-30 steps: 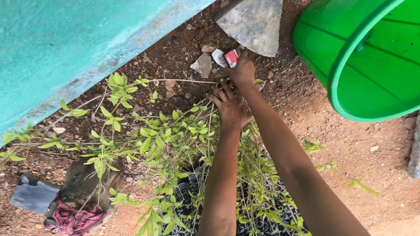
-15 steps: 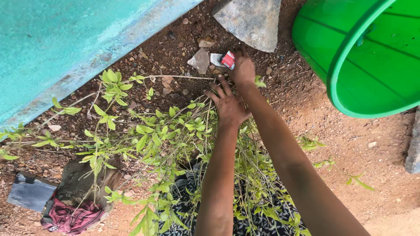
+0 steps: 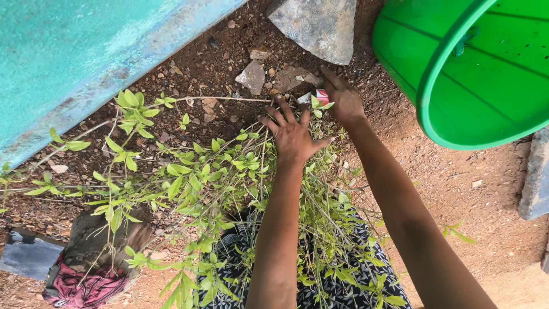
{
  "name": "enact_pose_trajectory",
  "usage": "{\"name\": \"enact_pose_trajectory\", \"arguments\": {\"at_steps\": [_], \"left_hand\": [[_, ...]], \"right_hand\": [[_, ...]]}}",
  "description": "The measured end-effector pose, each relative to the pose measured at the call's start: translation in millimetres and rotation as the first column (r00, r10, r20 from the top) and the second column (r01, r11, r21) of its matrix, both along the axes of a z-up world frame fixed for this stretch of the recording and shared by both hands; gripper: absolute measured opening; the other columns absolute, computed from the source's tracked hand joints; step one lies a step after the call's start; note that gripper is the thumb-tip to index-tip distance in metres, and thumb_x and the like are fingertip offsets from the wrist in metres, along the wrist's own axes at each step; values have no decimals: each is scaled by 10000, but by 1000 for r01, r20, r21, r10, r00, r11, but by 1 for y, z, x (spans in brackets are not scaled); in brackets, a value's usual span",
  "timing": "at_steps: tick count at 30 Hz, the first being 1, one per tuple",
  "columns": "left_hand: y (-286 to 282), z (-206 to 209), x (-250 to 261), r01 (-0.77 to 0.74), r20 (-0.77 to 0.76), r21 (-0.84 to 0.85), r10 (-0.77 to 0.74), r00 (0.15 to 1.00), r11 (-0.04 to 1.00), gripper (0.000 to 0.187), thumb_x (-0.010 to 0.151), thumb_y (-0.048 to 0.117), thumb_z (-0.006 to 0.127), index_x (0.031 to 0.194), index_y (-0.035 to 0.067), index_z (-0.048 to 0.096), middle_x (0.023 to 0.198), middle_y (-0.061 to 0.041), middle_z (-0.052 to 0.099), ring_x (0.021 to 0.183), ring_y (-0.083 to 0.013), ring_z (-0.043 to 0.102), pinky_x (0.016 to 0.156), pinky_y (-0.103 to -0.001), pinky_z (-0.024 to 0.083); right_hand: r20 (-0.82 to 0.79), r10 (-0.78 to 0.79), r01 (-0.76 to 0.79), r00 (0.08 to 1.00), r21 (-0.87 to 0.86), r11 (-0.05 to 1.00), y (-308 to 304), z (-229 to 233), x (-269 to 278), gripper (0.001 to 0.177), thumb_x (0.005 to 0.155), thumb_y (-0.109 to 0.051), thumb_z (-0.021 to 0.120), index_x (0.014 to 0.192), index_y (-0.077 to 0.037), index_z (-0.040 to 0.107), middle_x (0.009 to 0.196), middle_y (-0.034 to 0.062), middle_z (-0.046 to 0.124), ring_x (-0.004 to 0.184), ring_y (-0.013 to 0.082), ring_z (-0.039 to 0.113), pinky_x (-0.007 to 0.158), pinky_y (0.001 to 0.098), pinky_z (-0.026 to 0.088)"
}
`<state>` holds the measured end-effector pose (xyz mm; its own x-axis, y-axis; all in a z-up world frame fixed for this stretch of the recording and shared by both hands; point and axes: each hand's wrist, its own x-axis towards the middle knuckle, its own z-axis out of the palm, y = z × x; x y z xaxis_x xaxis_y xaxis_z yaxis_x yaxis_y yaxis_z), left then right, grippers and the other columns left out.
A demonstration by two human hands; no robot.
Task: The person carries a green bucket containing paper and plastic waste from a building to an outdoor area and empties the contents onto the ground among some bushes.
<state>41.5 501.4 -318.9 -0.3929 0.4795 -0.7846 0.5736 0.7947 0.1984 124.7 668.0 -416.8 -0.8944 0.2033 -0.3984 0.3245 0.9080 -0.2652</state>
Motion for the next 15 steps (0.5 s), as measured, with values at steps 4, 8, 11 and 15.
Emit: {"name": "enact_pose_trajectory", "arguments": {"at_steps": [4, 8, 11, 15], "left_hand": [[-2, -5, 2, 4, -14, 14, -4, 1000, 1000, 1118, 636, 939, 620, 1526, 292, 421, 1617, -401, 119, 1451, -655, 115, 1094, -820, 88], [-2, -10, 5, -18, -32, 44, 19, 999, 999, 1195, 594, 947, 634, 1550, 284, 359, 1586, -395, 113, 1426, -660, 122, 1069, -824, 92], [-1, -12, 4, -19, -26, 45, 20, 999, 999, 1197, 593, 948, 630, 1552, 289, 348, 1579, -409, 106, 1418, -665, 121, 1058, -829, 90], [-2, -12, 5, -4, -58, 64, 7, 998, 998, 1213, 583, 951, 620, 1557, 277, 356, 1564, -431, 131, 1398, -668, 133, 1051, -829, 91]], "right_hand": [[45, 233, -234, 971, 9, 972, 0, -17, -14, 698, 772, -46, 721, 1453, -128, 593, 1589, 12, 358, 1253, 308, 548, 938, 429, 539], [56, 249, -253, 967, 84, 964, -5, -26, -6, 502, 864, -159, 692, 1357, -78, 646, 1581, 47, 455, 1241, 268, 574, 961, 385, 560], [-35, 240, -231, 970, 167, 959, -10, -27, 1, 433, 895, -154, 700, 1325, -110, 689, 1428, 26, 586, 1209, 219, 617, 1028, 363, 564], [-79, 166, -156, 983, 118, 981, -10, -24, -5, 357, 851, -192, 736, 1193, -91, 711, 1300, 73, 648, 1125, 251, 644, 946, 396, 568]]}}
